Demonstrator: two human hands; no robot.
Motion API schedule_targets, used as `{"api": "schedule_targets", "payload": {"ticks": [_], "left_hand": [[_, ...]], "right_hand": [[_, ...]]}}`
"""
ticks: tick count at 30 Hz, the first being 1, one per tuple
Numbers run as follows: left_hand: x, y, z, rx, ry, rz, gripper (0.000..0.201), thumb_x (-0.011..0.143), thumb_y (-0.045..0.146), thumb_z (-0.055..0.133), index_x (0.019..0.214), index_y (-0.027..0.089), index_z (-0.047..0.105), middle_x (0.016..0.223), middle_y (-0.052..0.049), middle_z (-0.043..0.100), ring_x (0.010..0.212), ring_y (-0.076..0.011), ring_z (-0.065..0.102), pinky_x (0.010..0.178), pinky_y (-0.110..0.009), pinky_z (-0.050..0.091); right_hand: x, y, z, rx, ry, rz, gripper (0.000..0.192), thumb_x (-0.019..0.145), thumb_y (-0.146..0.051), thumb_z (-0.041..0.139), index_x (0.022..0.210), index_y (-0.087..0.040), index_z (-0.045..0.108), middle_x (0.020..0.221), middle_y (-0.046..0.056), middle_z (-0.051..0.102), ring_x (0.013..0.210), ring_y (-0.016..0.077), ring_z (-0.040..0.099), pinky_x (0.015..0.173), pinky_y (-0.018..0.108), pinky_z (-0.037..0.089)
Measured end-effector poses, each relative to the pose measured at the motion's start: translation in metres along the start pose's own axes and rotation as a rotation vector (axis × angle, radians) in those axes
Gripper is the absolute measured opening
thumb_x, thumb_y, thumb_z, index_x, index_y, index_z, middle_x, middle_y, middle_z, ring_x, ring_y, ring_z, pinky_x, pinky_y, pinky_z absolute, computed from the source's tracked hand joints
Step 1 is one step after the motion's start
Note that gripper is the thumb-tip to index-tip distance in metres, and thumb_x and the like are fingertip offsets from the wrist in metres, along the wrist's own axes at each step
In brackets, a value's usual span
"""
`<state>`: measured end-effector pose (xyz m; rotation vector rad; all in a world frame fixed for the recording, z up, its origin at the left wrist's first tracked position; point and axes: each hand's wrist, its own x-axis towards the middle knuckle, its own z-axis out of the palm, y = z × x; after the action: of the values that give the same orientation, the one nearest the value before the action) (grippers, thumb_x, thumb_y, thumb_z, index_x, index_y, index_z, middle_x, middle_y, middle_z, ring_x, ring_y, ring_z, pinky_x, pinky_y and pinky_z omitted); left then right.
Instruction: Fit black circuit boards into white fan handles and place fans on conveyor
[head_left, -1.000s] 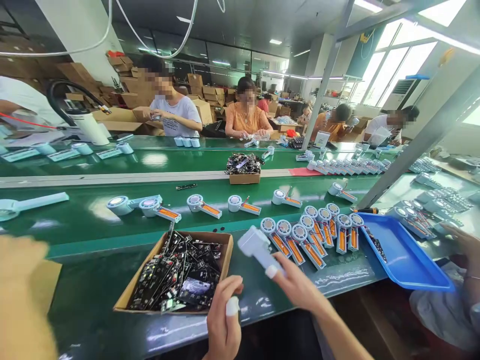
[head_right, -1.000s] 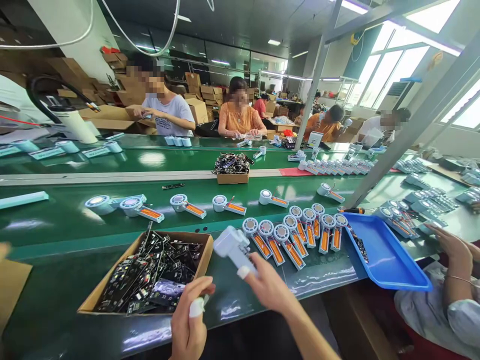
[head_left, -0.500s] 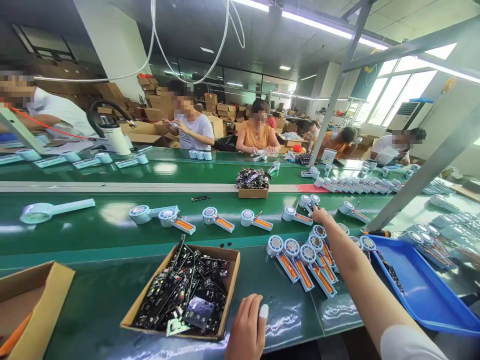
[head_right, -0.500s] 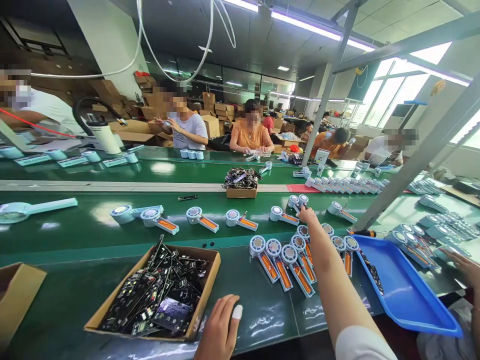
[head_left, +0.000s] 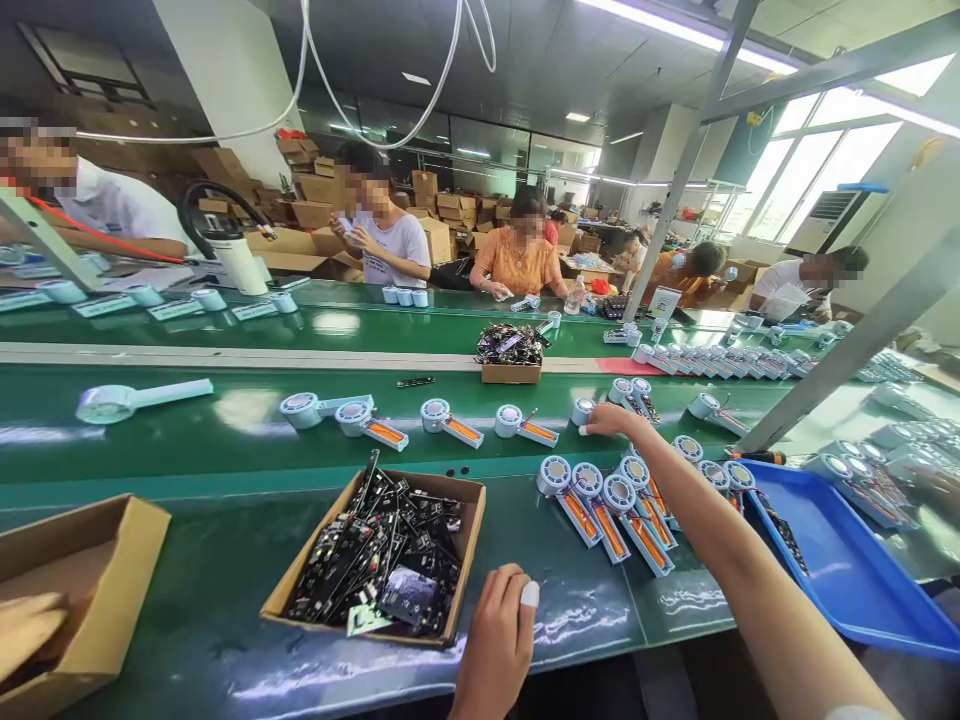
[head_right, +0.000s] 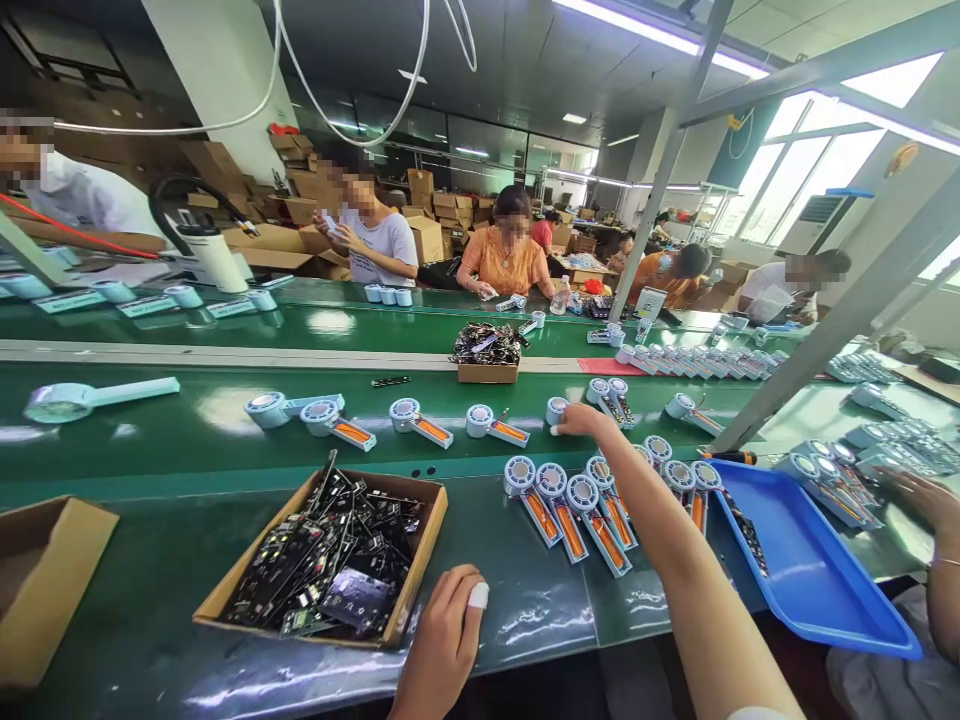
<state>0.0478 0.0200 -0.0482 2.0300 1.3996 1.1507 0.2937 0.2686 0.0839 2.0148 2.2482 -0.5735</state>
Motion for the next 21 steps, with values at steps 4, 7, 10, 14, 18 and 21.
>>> {"api": "schedule_targets", "payload": {"ticks": [4, 7, 10, 14, 18, 21], "left_hand": [[-0.001, 0.002, -0.002, 0.016, -0.006, 0.002, 0.031, 0.099, 0.02, 0.036, 0.092, 0.021, 0.066, 0.095, -0.009, 0.069, 0.09, -0.0239, 0.065, 0.082, -0.041, 0.055], [0.001, 0.003, -0.003, 0.02, 0.004, 0.005, 0.03, 0.099, 0.02, 0.036, 0.092, 0.021, 0.065, 0.094, -0.009, 0.069, 0.091, -0.0242, 0.066, 0.084, -0.042, 0.055], [0.003, 0.004, -0.003, 0.027, 0.015, 0.013, 0.028, 0.098, 0.019, 0.037, 0.091, 0.02, 0.064, 0.092, -0.009, 0.069, 0.089, -0.0242, 0.066, 0.08, -0.041, 0.056], [-0.003, 0.01, -0.005, -0.023, 0.01, 0.047, 0.025, 0.097, 0.019, 0.041, 0.091, 0.02, 0.065, 0.089, -0.008, 0.07, 0.086, -0.0228, 0.067, 0.077, -0.037, 0.056], [-0.008, 0.025, -0.033, -0.167, 0.037, 0.097, 0.025, 0.098, 0.021, 0.042, 0.098, 0.021, 0.067, 0.087, -0.006, 0.073, 0.081, -0.0184, 0.07, 0.074, -0.028, 0.057], [0.008, 0.028, -0.078, -0.013, 0.167, 0.052, 0.024, 0.098, 0.023, 0.045, 0.105, 0.023, 0.068, 0.09, -0.006, 0.075, 0.08, -0.0182, 0.071, 0.073, -0.027, 0.057]], "right_hand": [[0.006, -0.06, 0.013, 0.134, 0.142, -0.048, 0.033, 0.099, -0.037, 0.058, 0.125, -0.016, 0.06, 0.127, 0.008, 0.061, 0.106, 0.0225, 0.064, 0.09, 0.041, 0.055], [0.006, -0.1, 0.022, 0.193, 0.226, -0.064, 0.041, 0.102, -0.041, 0.049, 0.126, -0.009, 0.06, 0.129, 0.005, 0.057, 0.107, 0.022, 0.063, 0.096, 0.035, 0.051], [0.005, -0.13, 0.021, 0.199, 0.247, -0.072, 0.036, 0.1, -0.037, 0.056, 0.128, -0.013, 0.058, 0.128, 0.008, 0.059, 0.105, 0.0212, 0.064, 0.092, 0.04, 0.054], [-0.018, -0.145, 0.017, 0.163, 0.284, -0.095, 0.03, 0.092, -0.034, 0.067, 0.114, -0.013, 0.064, 0.115, 0.01, 0.065, 0.105, 0.0251, 0.062, 0.087, 0.039, 0.052], [-0.087, -0.135, 0.044, 0.155, 0.348, -0.142, 0.031, 0.082, -0.038, 0.073, 0.104, -0.017, 0.065, 0.1, 0.008, 0.066, 0.101, 0.0263, 0.06, 0.077, 0.03, 0.045], [-0.142, -0.122, 0.088, 0.195, 0.364, -0.161, 0.029, 0.078, -0.038, 0.075, 0.101, -0.021, 0.067, 0.102, 0.007, 0.065, 0.089, 0.0234, 0.064, 0.073, 0.029, 0.044]]}}
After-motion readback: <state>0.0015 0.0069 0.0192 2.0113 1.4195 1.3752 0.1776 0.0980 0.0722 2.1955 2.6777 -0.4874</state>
